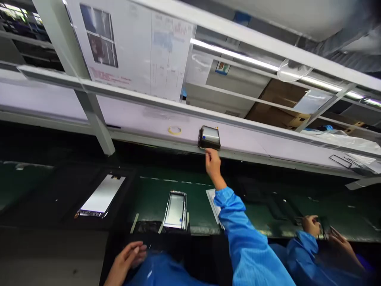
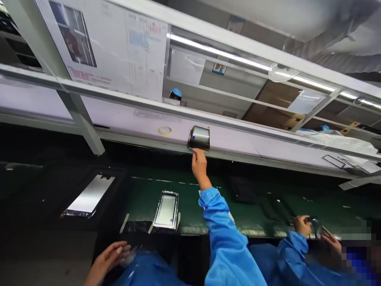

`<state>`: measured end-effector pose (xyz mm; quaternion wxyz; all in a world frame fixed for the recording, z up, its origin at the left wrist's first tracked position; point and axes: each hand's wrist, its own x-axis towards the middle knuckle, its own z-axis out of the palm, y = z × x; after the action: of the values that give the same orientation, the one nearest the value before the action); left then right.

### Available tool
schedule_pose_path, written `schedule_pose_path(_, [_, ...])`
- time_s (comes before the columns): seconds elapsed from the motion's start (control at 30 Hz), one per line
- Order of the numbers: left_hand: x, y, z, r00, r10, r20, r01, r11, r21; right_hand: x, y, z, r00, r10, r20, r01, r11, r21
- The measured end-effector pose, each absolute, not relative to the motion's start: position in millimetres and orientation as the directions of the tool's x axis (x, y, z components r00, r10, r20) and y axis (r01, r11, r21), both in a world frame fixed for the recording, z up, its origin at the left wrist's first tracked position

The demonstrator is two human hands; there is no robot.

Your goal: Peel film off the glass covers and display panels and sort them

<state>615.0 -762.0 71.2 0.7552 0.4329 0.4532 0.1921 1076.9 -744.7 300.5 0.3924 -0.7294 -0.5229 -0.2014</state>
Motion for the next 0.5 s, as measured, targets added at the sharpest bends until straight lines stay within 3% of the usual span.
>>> schedule_pose_path(0.07, [612.9, -763.2, 77.3, 0.566, 0.668, -0.482, 0.077, 0.540, 0.838, 1025.7, -765.5, 212.2, 0.283, 0.790, 0.544, 0.917, -0.057, -0.395])
schedule_pose_path(0.13, [609.0, -763.1, 80.7, 0.603, 0.650, -0.464, 0.069, 0.536, 0.841, 975.4, -787.1, 125.5, 0.289, 0.943, 0.163, 0.904, -0.213, -0.372])
schedule_pose_path(0.17, [606.4, -762.9, 81.8, 0.608, 0.641, -0.468, 0.080, 0.538, 0.839, 953.6, -797.0, 87.7, 0.310, 0.949, -0.049, 0.904, -0.311, -0.294])
schedule_pose_path(0.2, [603.7, -762.8, 82.9, 0.609, 0.635, -0.475, 0.091, 0.539, 0.837, 935.3, -805.6, 55.4, 0.316, 0.938, -0.144, 0.900, -0.344, -0.268])
schedule_pose_path(0.33, [591.9, -762.4, 86.8, 0.631, 0.604, -0.487, 0.136, 0.532, 0.836, 901.6, -823.8, -16.1, 0.342, 0.893, -0.293, 0.895, -0.404, -0.186])
schedule_pose_path(0.5, [579.5, -761.3, 89.7, 0.637, 0.593, -0.492, 0.170, 0.515, 0.840, 906.1, -820.2, -34.6, 0.354, 0.882, -0.310, 0.919, -0.390, -0.063])
